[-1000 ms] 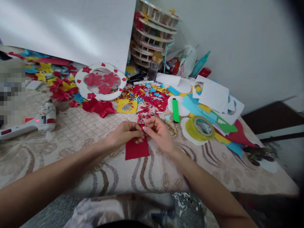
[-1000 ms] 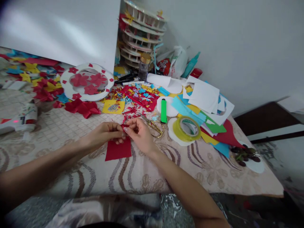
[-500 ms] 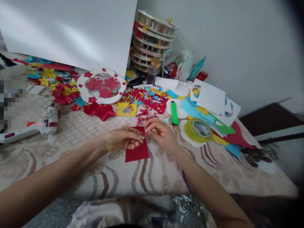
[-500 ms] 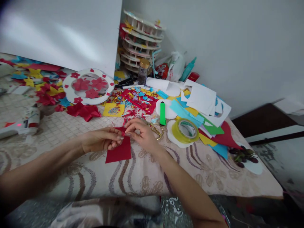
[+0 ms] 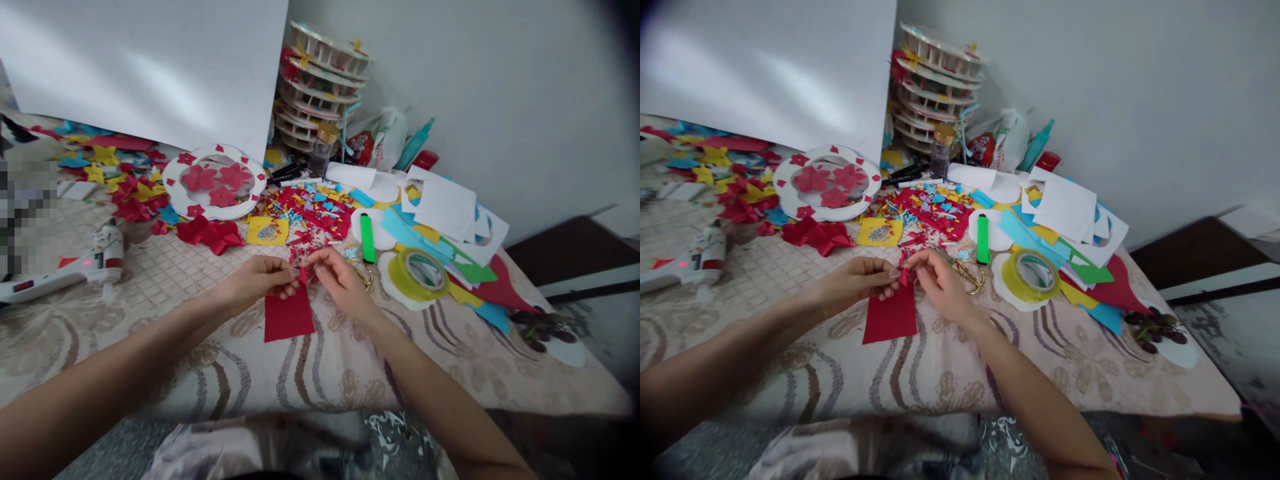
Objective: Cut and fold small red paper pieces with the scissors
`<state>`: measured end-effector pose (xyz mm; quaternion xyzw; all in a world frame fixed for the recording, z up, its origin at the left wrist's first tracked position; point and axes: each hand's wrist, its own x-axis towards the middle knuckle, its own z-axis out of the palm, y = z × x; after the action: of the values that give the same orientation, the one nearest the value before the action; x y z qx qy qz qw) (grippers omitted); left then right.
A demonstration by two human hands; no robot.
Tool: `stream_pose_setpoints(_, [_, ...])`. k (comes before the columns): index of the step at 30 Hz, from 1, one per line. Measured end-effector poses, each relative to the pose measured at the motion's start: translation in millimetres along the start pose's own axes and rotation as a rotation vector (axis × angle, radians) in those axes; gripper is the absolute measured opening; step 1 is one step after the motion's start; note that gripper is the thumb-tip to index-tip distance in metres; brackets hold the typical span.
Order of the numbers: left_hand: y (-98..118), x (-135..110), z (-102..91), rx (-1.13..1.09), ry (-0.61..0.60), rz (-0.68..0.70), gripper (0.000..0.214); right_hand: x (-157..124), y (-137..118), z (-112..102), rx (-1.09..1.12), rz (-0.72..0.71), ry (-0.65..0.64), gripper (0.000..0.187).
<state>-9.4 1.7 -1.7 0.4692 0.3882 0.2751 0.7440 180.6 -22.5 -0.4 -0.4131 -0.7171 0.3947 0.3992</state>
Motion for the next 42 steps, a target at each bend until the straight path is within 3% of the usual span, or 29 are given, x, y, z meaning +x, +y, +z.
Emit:
stream_pose_setpoints(5, [-2.7, 1.1, 0.5, -0.156, 0.030, -0.053, 0.012, 2.0, -0.3, -2.5, -0.087, -0.153, -0.038, 0.016])
stream_pose_setpoints(9, [-5.1, -0.3, 3.4, -0.181, -0.003, -0.071, 0.009, 3.5, 0.6, -2.4, -0.102, -0.160, 0.007, 0.005])
stream_pose_setpoints(14, [-3.8, -1.0, 6.0, -0.249, -0.019, -0.159, 0.007, 3.4, 0.5, -1.9, -0.083, -0.178, -0.019, 0.008])
stream_pose_setpoints(20, [-5.1, -0.5, 5.9, -0.250, -0.012, -0.134, 0.008, 3.7, 0.6, 1.3, -0.070, -0.115, 0.004, 0.006])
stream_pose_setpoints(27, [-10.9, -0.7, 16.0, -0.216, 0.103, 0.001, 0.013, 2.2, 3.7, 6.2, 0.119, 0.105, 0.024, 0.008])
stream_pose_setpoints(33, [-11.2, -1.7, 17.2, -0.205, 0.085, 0.009, 0.016, 1.5, -0.6, 6.1, 0.014, 0.057, 0.037, 0.007])
stream_pose_setpoints(37, [-14.7, -0.9, 18.6, -0.238, 0.084, 0.061, 0.016, 2.0, 0.1, 7.3, 0.069, 0.088, 0.076, 0.010])
stream_pose_setpoints(42, [-17.1, 1.1, 15.4, -0.273, 0.062, -0.001, 0.014, 2.3, 3.3, 8.1, 0.117, 0.103, 0.071, 0.012])
